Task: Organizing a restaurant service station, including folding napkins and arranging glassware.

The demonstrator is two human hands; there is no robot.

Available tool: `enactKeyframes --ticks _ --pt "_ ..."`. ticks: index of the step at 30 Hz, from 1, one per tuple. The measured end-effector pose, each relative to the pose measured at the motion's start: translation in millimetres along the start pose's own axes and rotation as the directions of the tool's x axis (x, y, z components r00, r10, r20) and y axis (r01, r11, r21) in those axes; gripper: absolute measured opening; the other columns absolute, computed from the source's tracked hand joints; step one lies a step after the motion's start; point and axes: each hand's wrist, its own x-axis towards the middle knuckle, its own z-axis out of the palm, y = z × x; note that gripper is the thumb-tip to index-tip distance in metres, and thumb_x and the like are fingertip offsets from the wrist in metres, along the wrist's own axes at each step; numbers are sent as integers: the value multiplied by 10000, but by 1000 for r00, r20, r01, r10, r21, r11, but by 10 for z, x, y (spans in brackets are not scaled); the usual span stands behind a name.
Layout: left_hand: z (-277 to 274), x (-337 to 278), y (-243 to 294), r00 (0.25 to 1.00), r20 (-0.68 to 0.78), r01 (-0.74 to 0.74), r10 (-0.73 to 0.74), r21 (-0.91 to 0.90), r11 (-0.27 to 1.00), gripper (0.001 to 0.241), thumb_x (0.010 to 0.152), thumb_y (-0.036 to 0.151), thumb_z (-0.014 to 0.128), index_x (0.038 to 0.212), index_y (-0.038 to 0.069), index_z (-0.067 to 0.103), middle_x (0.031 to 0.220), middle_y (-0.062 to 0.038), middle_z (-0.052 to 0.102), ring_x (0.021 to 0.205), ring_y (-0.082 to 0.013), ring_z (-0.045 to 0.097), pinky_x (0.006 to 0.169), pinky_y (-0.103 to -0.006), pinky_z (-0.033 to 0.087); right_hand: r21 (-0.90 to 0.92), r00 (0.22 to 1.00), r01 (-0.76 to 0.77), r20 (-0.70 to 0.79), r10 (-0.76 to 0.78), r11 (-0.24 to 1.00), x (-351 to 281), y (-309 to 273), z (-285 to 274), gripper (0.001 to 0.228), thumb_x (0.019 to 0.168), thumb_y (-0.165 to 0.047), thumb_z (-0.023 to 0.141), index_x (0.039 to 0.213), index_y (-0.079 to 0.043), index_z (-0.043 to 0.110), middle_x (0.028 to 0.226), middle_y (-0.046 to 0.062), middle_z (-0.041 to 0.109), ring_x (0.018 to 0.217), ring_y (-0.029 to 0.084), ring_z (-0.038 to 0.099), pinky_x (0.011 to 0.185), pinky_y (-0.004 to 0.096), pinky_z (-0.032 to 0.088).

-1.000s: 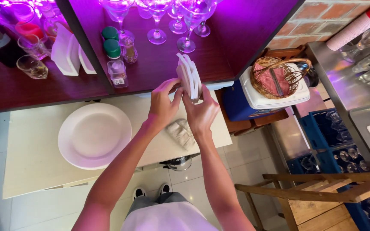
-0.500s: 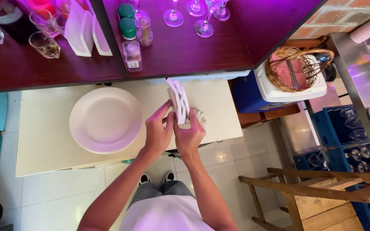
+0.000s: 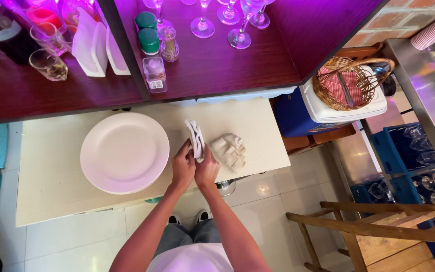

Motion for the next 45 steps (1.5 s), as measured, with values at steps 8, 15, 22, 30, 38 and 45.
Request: enactKeyframes --ticks 8,15,22,30,38,45 --pt "54 -24 -466 997 -3 -79 79 3 997 450 916 -38 531 1354 16 621 1103 -260 725 939 -405 733 796 -432 579 -5 999 -19 51 19 1000 -110 62 129 617 757 -113 803 1338 -65 602 1057 209 734 846 416 709 688 485 565" --pt "8 70 -410 1000 8 -30 30 18 999 396 948 2 555 1338 34 621 1099 -246 717 971 -441 693 804 -471 555 -10 996 -47 71 48 999 -58 22 206 469 860 -197 754 1294 -83 617 990 195 741 832 426 695 678 512 547" --pt "6 26 -448 999 43 -17 12 130 991 225 940 6 523 1138 -1 629 1020 -243 721 977 -474 660 797 -508 532 -87 985 -56 161 70 995 -27 112 173 557 872 -181 725 1376 -44 530 1052 247 718 896 451 691 716 535 542" --pt "-464 -252 488 989 144 -6 -22 187 982 346 888 140 651 1169 -61 660 898 -259 728 839 -428 705 772 -495 547 -15 955 180 244 -171 984 53 -601 -633 788 800 -35 716 1467 151 339 1416 392 508 1133 534 596 872 525 527" --pt "-1413 -57 1484 975 -194 -96 107 65 993 220 940 127 666 1113 -5 699 993 -153 765 884 -262 776 790 -363 610 187 930 266 206 -303 946 385 -1750 -1091 853 792 -133 858 1493 56 410 1367 318 593 1198 481 613 959 485 535" --pt "-2050 347 1662 849 -364 -361 384 132 923 314 927 54 737 1227 1 660 1201 -151 727 1075 -296 731 850 -376 612 354 912 363 53 -407 862 443 -2501 -989 697 857 -126 835 1466 -2 519 1405 197 650 1203 351 686 1002 425 572"
